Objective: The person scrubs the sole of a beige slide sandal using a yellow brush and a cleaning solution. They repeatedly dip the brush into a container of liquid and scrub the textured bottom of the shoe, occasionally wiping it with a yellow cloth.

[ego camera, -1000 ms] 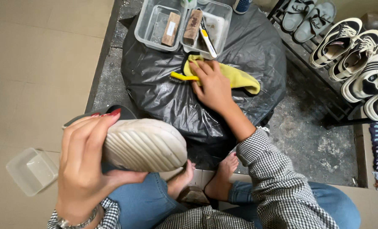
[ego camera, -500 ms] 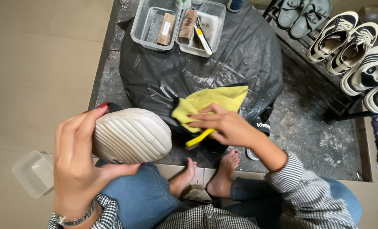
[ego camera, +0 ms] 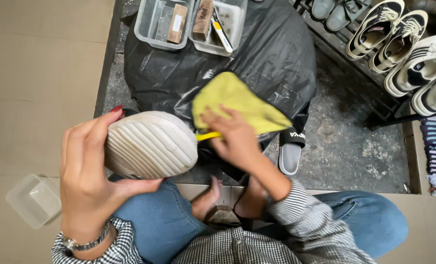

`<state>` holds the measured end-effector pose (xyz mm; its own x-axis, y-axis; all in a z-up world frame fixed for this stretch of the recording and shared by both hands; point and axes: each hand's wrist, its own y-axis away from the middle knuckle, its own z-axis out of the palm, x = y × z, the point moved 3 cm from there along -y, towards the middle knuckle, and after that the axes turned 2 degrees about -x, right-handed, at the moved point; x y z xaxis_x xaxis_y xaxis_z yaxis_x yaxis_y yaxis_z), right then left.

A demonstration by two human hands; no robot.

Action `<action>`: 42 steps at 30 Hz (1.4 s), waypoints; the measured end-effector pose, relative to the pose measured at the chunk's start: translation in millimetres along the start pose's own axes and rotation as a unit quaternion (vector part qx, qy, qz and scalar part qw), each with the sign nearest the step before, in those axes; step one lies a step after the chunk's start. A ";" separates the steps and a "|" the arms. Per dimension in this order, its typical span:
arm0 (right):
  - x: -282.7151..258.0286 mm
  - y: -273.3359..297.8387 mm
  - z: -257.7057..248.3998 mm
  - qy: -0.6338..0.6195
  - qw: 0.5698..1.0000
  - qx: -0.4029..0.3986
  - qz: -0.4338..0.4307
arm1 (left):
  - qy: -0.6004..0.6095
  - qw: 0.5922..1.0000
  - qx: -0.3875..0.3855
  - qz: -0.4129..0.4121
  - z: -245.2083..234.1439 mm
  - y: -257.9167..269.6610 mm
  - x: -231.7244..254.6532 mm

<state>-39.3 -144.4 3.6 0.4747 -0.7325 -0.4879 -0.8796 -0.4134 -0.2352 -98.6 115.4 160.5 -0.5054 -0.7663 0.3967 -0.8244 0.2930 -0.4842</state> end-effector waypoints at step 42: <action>-67.4 12.4 -71.2 -0.219 0.920 0.324 0.004 | -0.341 0.913 0.107 0.198 170.3 -111.8 20.2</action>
<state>-80.1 -138.7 93.4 0.5364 -0.3870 -0.7500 -0.7826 0.1046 -0.6137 26.8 -30.2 89.9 -0.4162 -0.8237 -0.3851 -0.5066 0.5618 -0.6540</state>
